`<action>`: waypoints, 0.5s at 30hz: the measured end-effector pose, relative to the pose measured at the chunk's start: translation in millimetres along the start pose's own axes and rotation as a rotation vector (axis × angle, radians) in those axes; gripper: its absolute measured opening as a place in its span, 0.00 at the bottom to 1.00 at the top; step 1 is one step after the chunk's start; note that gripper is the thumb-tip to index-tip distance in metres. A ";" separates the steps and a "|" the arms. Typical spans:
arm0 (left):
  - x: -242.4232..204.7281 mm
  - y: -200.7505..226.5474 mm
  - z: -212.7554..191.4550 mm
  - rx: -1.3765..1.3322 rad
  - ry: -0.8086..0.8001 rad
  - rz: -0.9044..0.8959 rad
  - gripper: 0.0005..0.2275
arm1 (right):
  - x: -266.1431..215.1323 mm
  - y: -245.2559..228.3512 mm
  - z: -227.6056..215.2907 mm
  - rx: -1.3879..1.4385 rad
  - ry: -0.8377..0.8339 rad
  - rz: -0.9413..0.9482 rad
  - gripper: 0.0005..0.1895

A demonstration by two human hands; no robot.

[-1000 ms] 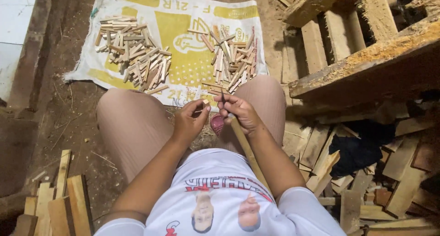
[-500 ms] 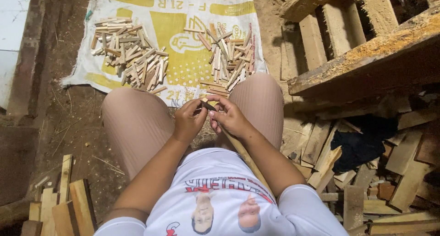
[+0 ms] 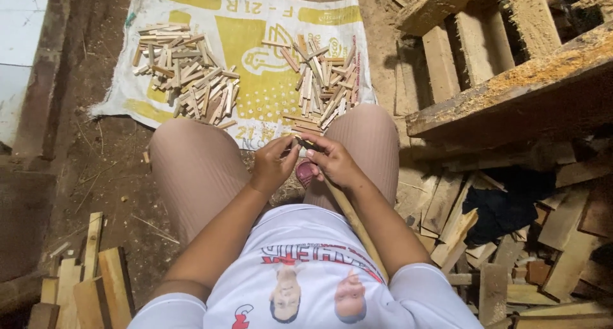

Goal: Trimming the edges of small wooden slats using a hand knife while sitting on the floor.

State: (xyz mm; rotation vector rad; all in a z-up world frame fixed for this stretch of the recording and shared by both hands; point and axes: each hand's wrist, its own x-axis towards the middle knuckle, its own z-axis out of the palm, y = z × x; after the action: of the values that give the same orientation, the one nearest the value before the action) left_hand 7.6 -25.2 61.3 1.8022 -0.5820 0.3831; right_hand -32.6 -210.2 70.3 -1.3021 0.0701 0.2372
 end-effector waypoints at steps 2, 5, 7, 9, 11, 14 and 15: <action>-1.8 3.6 -2.3 -0.007 -0.010 -0.002 0.06 | -5.8 -2.0 -2.1 -0.010 0.000 0.018 0.23; 1.7 11.8 -3.2 -0.036 -0.021 0.005 0.06 | -11.2 -2.7 -9.1 -0.013 0.010 0.040 0.24; 1.6 16.3 -3.9 -0.056 -0.026 0.005 0.06 | -14.7 0.6 -10.8 -0.001 0.021 0.053 0.24; 2.3 18.1 -2.0 -0.050 -0.028 -0.009 0.06 | -15.0 3.5 -12.3 0.025 0.055 0.058 0.24; 3.6 21.9 -4.6 -0.042 -0.038 -0.012 0.05 | -13.8 10.8 -15.3 0.034 0.061 0.064 0.25; -3.5 31.1 -6.9 -0.109 -0.063 -0.060 0.05 | -12.1 -8.9 -32.9 -0.002 0.123 0.042 0.24; -7.3 34.4 -7.7 -0.191 -0.079 -0.102 0.06 | -11.9 -20.3 -40.5 -0.053 0.184 0.014 0.24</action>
State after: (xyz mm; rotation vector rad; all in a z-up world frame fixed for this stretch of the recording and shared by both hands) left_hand -17.6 -24.4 87.0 1.6606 -0.5598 0.1810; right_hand -36.5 -255.7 80.9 -1.3737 0.2305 0.1318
